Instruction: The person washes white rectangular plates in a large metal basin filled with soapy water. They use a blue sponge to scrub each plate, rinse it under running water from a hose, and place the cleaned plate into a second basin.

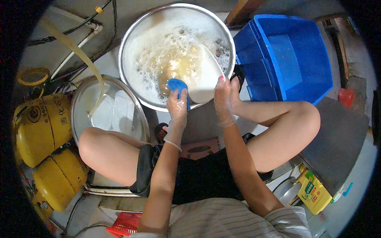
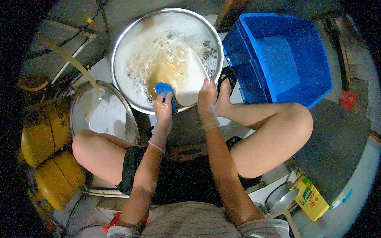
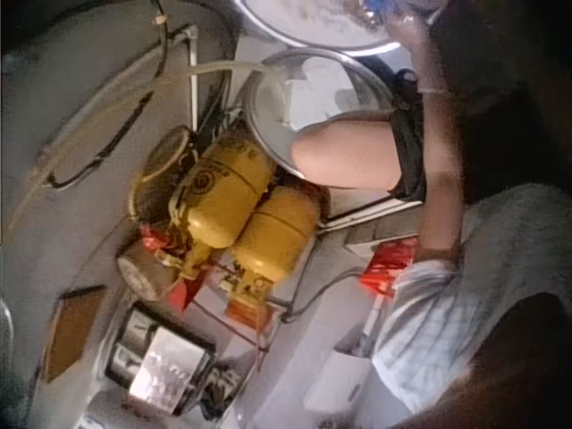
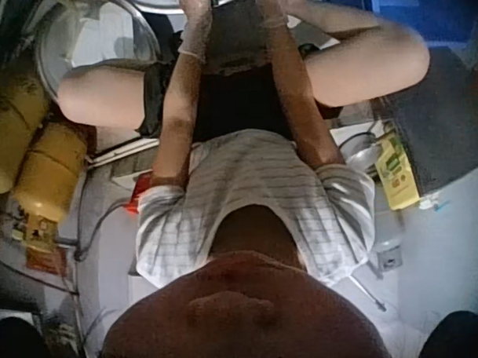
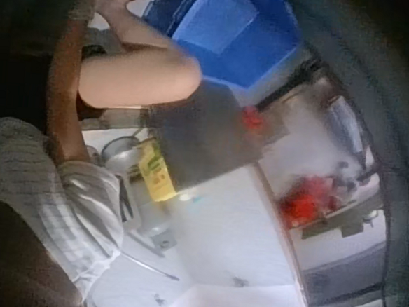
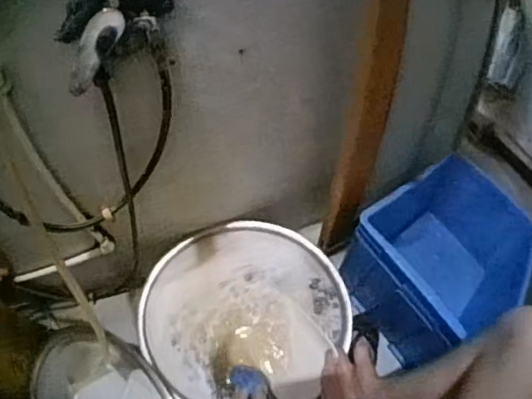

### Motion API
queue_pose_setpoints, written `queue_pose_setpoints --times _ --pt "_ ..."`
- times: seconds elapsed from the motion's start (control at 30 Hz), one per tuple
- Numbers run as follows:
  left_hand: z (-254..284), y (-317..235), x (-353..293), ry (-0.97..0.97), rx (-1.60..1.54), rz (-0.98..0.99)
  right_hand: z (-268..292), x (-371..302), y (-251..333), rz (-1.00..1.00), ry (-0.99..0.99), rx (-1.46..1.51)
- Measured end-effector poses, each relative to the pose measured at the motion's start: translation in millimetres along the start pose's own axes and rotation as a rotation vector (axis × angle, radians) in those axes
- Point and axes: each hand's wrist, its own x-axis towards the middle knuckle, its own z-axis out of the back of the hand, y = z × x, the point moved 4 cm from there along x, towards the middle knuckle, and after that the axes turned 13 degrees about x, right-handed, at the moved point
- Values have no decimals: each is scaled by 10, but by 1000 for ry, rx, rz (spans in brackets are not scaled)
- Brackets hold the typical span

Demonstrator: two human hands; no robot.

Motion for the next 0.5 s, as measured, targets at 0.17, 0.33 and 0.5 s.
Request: queue_pose_setpoints --times 0.17,0.33,0.5 --pt "31 -559 -152 288 150 -123 -8 -99 -128 164 19 143" --pt "-261 -490 -335 358 584 -488 119 -364 556 149 87 150" --pt "-432 -347 -318 389 834 -383 178 -362 337 24 145 144"
